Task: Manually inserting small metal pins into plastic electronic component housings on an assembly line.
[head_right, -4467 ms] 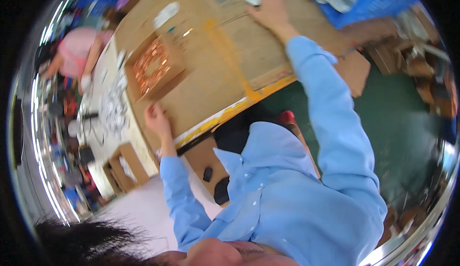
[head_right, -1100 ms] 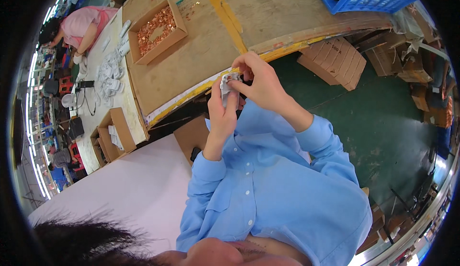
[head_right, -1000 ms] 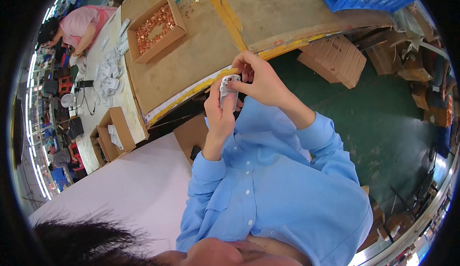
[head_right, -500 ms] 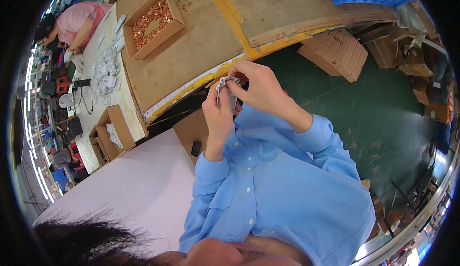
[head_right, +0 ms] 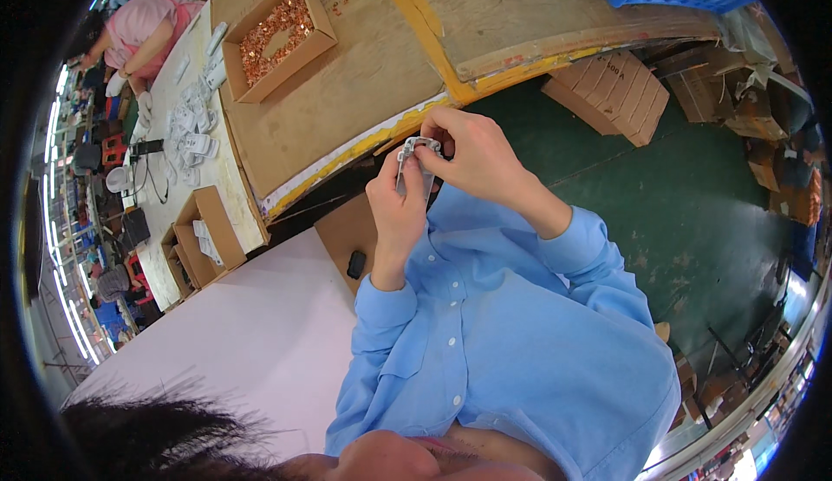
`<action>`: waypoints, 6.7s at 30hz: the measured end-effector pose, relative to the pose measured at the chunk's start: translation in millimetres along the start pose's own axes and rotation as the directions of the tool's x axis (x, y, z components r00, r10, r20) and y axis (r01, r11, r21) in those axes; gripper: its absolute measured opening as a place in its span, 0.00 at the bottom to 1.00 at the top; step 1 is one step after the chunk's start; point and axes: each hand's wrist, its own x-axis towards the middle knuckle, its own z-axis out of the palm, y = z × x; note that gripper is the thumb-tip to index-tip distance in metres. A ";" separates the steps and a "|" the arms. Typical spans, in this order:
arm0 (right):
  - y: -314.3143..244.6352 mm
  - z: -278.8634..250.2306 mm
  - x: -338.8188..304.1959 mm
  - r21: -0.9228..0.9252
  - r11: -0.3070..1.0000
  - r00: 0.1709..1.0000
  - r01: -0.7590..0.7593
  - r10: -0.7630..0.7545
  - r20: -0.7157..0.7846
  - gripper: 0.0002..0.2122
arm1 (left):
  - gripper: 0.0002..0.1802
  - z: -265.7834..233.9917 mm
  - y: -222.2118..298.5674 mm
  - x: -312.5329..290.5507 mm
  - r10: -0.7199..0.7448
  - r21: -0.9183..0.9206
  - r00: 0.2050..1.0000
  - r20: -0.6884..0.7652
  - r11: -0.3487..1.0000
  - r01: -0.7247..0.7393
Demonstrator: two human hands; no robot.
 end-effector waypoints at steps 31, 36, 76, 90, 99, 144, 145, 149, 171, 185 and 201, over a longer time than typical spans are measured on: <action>5.4 -2.1 -6.2 0.002 1.000 1.000 -0.002 0.002 0.026 0.08 | 0.11 -0.3 -2.0 0.5 -0.090 -0.044 0.996 0.014 0.995 0.091; 3.8 -5.6 -3.8 0.051 0.998 0.998 -0.021 0.018 0.064 0.08 | 0.12 -0.6 -5.6 -0.4 -0.104 -0.041 0.994 0.038 0.994 0.106; 85.6 38.6 101.4 0.132 0.988 0.965 0.074 -0.037 -0.260 0.11 | 0.18 -348.1 -122.0 181.8 -0.198 0.040 0.691 -0.696 0.949 0.312; 75.6 -14.1 128.7 0.081 0.995 0.959 0.057 -0.032 -0.282 0.13 | 0.16 -207.2 -141.4 167.3 0.096 0.312 0.823 -0.560 0.944 0.103; 173.6 -199.2 332.9 -0.699 0.581 0.853 -0.417 -0.014 -0.521 0.30 | 0.13 -192.4 -139.8 180.9 0.205 0.421 0.831 -0.518 0.906 0.039; -13.2 118.8 370.7 -0.604 0.428 0.734 0.673 -0.491 0.469 0.07 | 0.12 -198.8 -141.0 167.2 -0.060 0.019 0.914 -0.400 0.997 0.073; -9.5 124.6 379.8 -0.620 0.372 0.719 0.691 -0.442 0.536 0.06 | 0.12 -197.7 -140.6 166.4 -0.063 0.028 0.908 -0.413 0.996 0.082; 9.8 137.1 400.7 -0.631 0.195 0.652 0.751 -0.369 0.663 0.05 | 0.12 -196.5 -138.1 166.5 -0.062 0.074 0.901 -0.429 0.992 0.104; 5.6 158.0 403.5 -0.636 0.041 0.622 0.771 -0.261 0.738 0.08 | 0.10 -200.2 -134.2 164.7 -0.009 0.237 0.905 -0.426 0.964 0.121; -15.2 129.3 381.4 -0.426 0.455 0.613 0.782 -0.439 0.658 0.10 | 0.15 -197.5 -125.6 166.4 0.038 0.296 0.890 -0.455 0.949 0.111; -36.7 32.2 192.2 -0.156 0.892 0.879 0.423 -0.363 0.310 0.06 | 0.12 -151.0 -93.4 141.3 -0.111 -0.134 0.934 -0.339 0.989 0.069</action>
